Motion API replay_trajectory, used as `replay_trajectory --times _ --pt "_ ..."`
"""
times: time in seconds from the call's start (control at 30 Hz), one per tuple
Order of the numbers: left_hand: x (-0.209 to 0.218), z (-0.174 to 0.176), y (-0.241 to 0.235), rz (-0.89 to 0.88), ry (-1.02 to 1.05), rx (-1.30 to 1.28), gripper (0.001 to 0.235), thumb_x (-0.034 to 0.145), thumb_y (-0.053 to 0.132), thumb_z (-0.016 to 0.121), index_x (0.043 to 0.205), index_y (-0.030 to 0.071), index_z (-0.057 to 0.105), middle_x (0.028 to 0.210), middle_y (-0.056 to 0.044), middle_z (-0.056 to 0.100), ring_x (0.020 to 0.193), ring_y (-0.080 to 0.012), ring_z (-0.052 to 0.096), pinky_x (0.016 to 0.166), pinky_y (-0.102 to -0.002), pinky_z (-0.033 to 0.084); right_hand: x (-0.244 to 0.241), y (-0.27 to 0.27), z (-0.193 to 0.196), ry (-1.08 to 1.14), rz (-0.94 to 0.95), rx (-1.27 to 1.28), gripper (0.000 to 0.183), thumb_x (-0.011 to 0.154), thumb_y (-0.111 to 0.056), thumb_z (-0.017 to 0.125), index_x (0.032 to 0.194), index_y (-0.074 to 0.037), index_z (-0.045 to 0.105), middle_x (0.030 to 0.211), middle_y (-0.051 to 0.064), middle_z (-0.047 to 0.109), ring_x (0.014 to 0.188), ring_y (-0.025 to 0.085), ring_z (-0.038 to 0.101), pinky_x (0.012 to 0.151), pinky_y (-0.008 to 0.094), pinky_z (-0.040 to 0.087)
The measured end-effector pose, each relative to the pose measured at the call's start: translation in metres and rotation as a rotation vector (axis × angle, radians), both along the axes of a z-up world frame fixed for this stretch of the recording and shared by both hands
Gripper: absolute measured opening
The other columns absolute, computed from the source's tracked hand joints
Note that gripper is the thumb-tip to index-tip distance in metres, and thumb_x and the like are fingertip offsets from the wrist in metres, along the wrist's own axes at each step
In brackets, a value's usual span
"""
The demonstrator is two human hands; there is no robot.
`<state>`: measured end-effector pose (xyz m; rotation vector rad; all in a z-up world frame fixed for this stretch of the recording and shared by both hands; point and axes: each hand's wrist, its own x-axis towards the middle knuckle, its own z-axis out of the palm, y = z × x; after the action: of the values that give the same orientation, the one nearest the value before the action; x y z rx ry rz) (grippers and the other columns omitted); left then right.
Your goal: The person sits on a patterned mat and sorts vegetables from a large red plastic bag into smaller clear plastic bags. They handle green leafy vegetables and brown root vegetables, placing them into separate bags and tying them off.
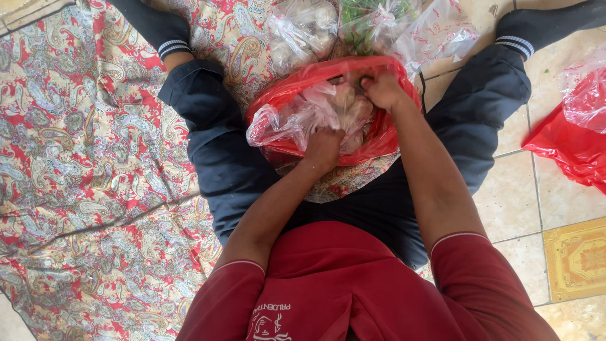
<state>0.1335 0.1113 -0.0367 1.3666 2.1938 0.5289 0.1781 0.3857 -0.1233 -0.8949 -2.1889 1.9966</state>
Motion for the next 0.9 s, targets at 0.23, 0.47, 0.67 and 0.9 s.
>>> replay_trajectory --times 0.23,0.47,0.67,0.9 --pt "-0.006 -0.007 0.005 0.270 -0.160 0.310 0.034 0.070 -0.001 0.066 0.104 0.002 0.069 0.107 -0.024 0.066 0.103 -0.0450 0.062 0.090 -0.049 0.051 0.064 -0.080 0.073 0.033 -0.009 0.582 0.033 0.097 -0.010 0.066 0.127 0.001 0.059 0.115 0.022 0.070 0.105 0.043 0.067 0.088 0.050 0.054" --pt "-0.007 -0.007 0.048 0.196 -0.204 0.506 0.028 0.074 -0.003 0.064 0.102 0.001 0.063 0.100 -0.024 0.068 0.099 -0.0445 0.065 0.085 -0.048 0.051 0.109 -0.171 0.132 0.193 -0.146 0.629 0.050 0.085 -0.002 0.067 0.135 -0.002 0.058 0.128 0.022 0.062 0.120 0.040 0.061 0.100 0.045 0.053" --pt "-0.014 0.008 0.028 0.159 -0.459 0.109 0.046 0.083 0.011 0.070 0.128 0.005 0.060 0.107 -0.020 0.070 0.091 -0.0374 0.069 0.086 -0.042 0.054 0.114 -0.159 0.137 0.129 -0.185 0.720 0.046 0.090 -0.003 0.069 0.134 -0.004 0.060 0.128 0.020 0.062 0.118 0.040 0.061 0.098 0.045 0.053" --pt "-0.036 0.066 -0.033 -0.216 -0.272 0.327 0.057 0.086 0.011 0.069 0.140 -0.001 0.054 0.127 -0.026 0.063 0.119 -0.0421 0.060 0.101 -0.045 0.046 0.096 -0.161 0.098 0.314 -0.070 0.987 0.043 0.089 -0.005 0.071 0.131 -0.007 0.062 0.132 0.017 0.063 0.124 0.041 0.059 0.106 0.047 0.048"
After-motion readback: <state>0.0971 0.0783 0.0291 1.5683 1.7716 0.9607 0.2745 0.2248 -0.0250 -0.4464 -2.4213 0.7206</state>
